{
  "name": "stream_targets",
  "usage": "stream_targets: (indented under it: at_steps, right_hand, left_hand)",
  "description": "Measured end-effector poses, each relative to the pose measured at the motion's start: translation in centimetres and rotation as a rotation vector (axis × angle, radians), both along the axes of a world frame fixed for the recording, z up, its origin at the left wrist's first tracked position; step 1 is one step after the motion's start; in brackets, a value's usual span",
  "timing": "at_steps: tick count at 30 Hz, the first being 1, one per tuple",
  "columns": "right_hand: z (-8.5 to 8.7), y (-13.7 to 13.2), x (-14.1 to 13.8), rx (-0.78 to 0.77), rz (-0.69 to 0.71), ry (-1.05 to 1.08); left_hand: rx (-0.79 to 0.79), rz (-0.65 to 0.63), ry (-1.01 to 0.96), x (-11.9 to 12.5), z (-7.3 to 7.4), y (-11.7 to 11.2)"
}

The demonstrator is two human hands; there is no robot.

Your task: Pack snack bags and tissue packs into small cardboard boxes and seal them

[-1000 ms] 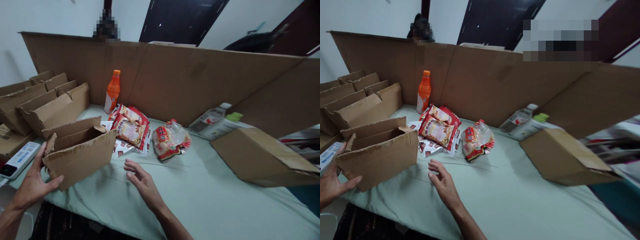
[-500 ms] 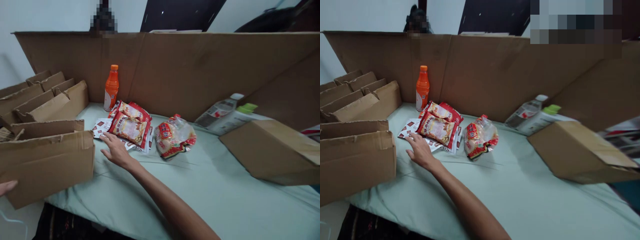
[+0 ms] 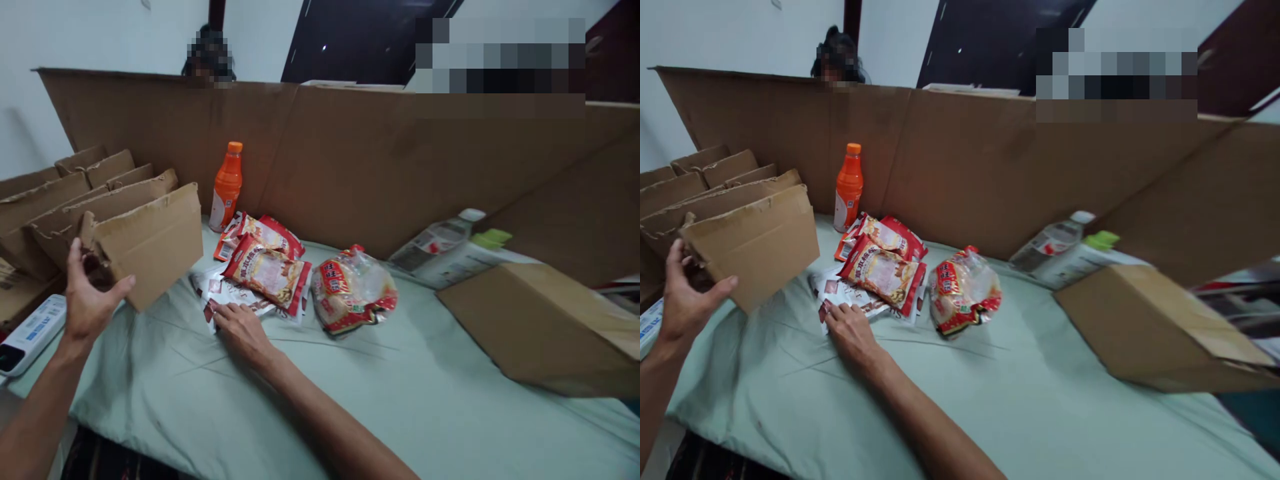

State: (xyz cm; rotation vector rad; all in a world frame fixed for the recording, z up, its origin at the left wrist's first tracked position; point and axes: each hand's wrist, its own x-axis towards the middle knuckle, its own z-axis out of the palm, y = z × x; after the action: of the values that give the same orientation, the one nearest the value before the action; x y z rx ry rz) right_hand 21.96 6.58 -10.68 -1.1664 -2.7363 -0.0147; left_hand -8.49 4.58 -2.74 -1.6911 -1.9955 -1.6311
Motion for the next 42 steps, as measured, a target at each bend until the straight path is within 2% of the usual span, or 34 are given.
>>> stream_targets:
  at_steps: [2, 5, 9, 12, 14, 16, 18, 23, 25, 29, 32, 34, 36, 38, 41, 42]
  right_hand:
    - [-1.1, -1.5, 0.7, 0.034, -0.017, 0.047]
    - [-2.4, -2.4, 0.9, 0.094, -0.022, 0.201]
    - [-2.9, -2.2, 0.9, 0.074, 0.01, 0.316]
    - [-2.7, -2.2, 1.0, 0.053, 0.008, 0.34]
    - [-2.5, -2.2, 1.0, 0.055, 0.016, 0.351]
    - [-2.4, -2.2, 1.0, 0.055, 0.021, 0.352]
    - [-2.0, -2.2, 0.9, 0.047, 0.006, 0.338]
    - [-0.4, -1.9, 0.4, 0.056, -0.028, 0.279]
    - [0.3, -1.3, 0.5, 0.044, -0.025, 0.265]
    - [2.2, -0.3, 2.5, -0.114, -0.023, 0.379]
    - [4.9, -0.5, 7.0, -0.071, -0.121, 0.585]
    - [7.0, -0.9, 12.1, 0.062, -0.305, 0.634]
    - [8.7, -1.4, 18.6, 0.211, -0.675, 0.575]
    - [9.9, -2.1, 25.6, 0.268, -0.904, 0.576]
    - [10.4, -3.3, 34.9, 0.326, -1.245, 0.593]
    - [10.2, -3.5, 37.4, 0.341, -1.402, 0.596]
  left_hand:
    - [-0.032, 0.025, -0.028, 1.6, -0.1, 3.4]
    - [-0.12, 0.05, -0.031, 3.9, 0.1, 8.6]
    - [-0.216, 0.065, -0.046, 6.1, -0.2, 14.7]
    - [-0.268, 0.048, -0.073, 7.2, -1.5, 17.7]
    - [-0.308, 0.029, -0.079, 7.6, -2.9, 18.4]
    - [-0.355, -0.015, -0.06, 7.9, -4.3, 17.8]
    - [-0.407, -0.102, -0.015, 8.2, -5.4, 15.8]
    - [-0.464, -0.401, 0.128, 9.4, -6.8, 7.9]
    - [-0.459, -0.513, 0.175, 9.5, -7.6, 5.7]
    - [-0.414, -0.644, 0.49, 9.9, -9.7, 3.9]
    - [-0.373, -0.705, 0.606, 10.0, -10.7, 3.9]
    - [-0.333, -0.693, 0.617, 10.0, -10.9, 4.0]
    - [-0.302, -0.663, 0.614, 9.9, -11.0, 4.1]
    - [-0.289, -0.65, 0.617, 9.9, -11.0, 4.0]
    - [-0.299, -0.649, 0.634, 10.0, -10.7, 3.3]
    - [-0.31, -0.655, 0.641, 10.1, -10.5, 3.0]
